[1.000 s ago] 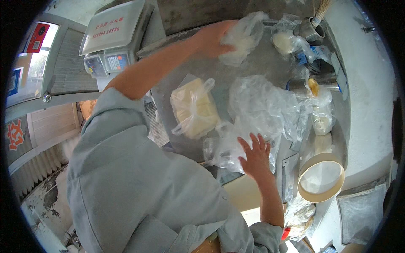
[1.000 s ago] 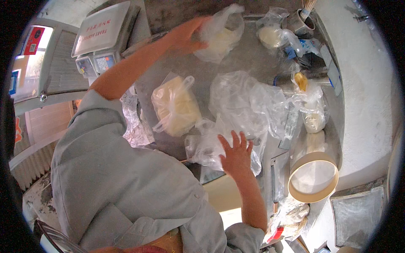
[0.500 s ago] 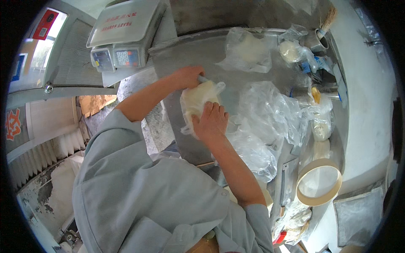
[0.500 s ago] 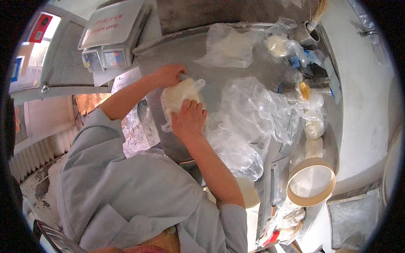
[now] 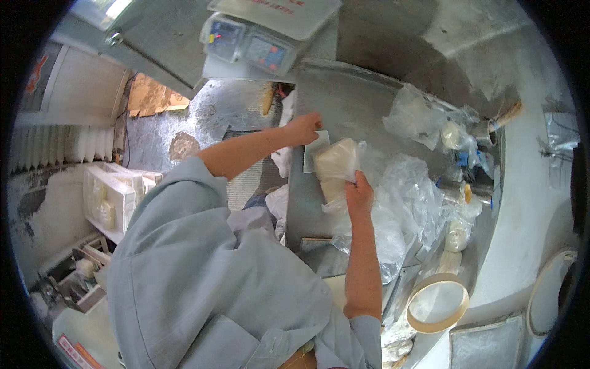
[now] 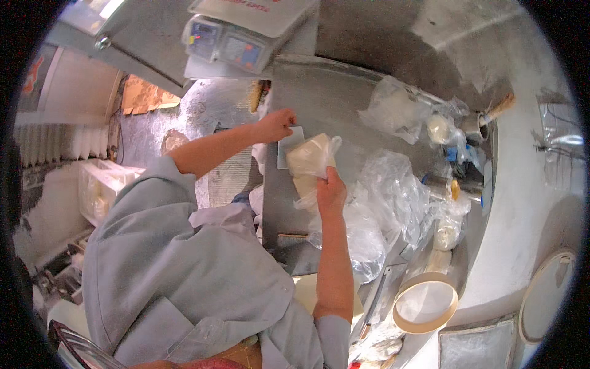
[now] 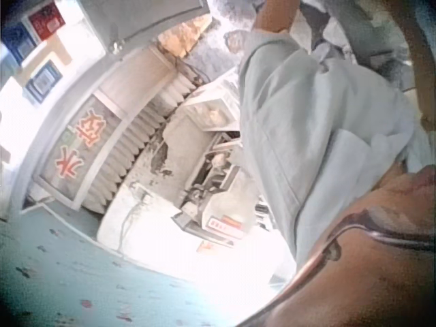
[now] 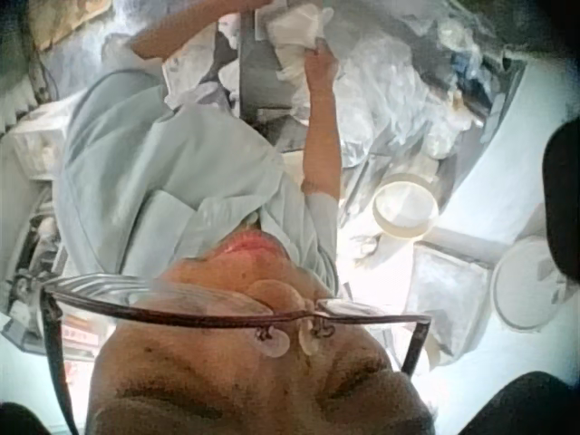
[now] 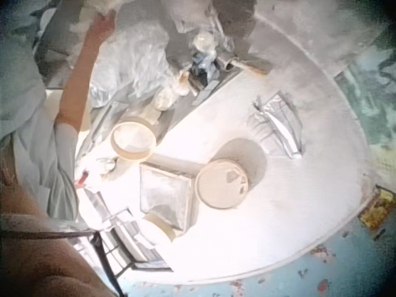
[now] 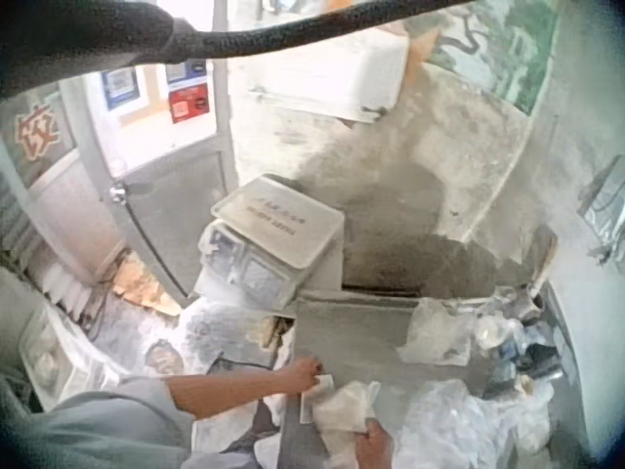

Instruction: The person folds a large sheet of dough on a metal table, uses a calculator, and then brushes flour onto the dough. They also handle plastic bags and a sieve.

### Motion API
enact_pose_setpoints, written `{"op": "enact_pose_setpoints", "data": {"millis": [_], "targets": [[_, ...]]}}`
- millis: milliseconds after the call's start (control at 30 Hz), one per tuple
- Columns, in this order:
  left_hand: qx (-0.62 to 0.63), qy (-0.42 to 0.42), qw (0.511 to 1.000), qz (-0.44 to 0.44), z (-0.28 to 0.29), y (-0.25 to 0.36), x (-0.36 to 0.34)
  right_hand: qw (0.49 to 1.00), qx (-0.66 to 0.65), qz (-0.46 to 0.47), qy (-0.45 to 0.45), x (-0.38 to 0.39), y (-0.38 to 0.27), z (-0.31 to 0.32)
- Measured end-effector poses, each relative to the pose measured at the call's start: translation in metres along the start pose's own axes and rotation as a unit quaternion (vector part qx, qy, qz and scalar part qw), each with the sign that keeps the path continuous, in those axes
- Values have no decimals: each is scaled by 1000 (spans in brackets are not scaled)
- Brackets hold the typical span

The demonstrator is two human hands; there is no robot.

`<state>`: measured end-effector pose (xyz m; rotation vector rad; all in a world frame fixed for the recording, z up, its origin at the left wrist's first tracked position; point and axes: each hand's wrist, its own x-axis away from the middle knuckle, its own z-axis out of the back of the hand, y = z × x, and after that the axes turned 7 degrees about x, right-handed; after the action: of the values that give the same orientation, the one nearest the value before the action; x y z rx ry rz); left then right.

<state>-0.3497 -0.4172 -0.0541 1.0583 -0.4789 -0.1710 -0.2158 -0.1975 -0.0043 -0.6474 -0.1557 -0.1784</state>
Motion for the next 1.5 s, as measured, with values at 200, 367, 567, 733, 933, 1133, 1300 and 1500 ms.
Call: {"op": "enact_pose_setpoints", "data": {"millis": [200,367,567,733,933,1133,1300,1500], "targets": [[85,249,964,35,29,-88,154,972,230,40,-40,-29,23,-16],[130,289,933,173,25,-167,364,988,109,106,38,-64,40,-12],[172,567,701,397,19,-280,575,916,304,247,89,-105,25,29],[254,632,544,490,-9,-340,678,875,266,402,-44,-83,-92,-30],[356,716,360,481,-22,-373,701,845,158,395,-325,18,-291,-236],[310,796,287,434,-23,-393,726,634,155,630,-421,125,-470,-497],[294,841,198,409,-65,-372,744,534,124,677,-491,236,-606,-683],[384,664,-67,638,-116,-265,706,454,183,688,-535,329,-686,-903]]}}
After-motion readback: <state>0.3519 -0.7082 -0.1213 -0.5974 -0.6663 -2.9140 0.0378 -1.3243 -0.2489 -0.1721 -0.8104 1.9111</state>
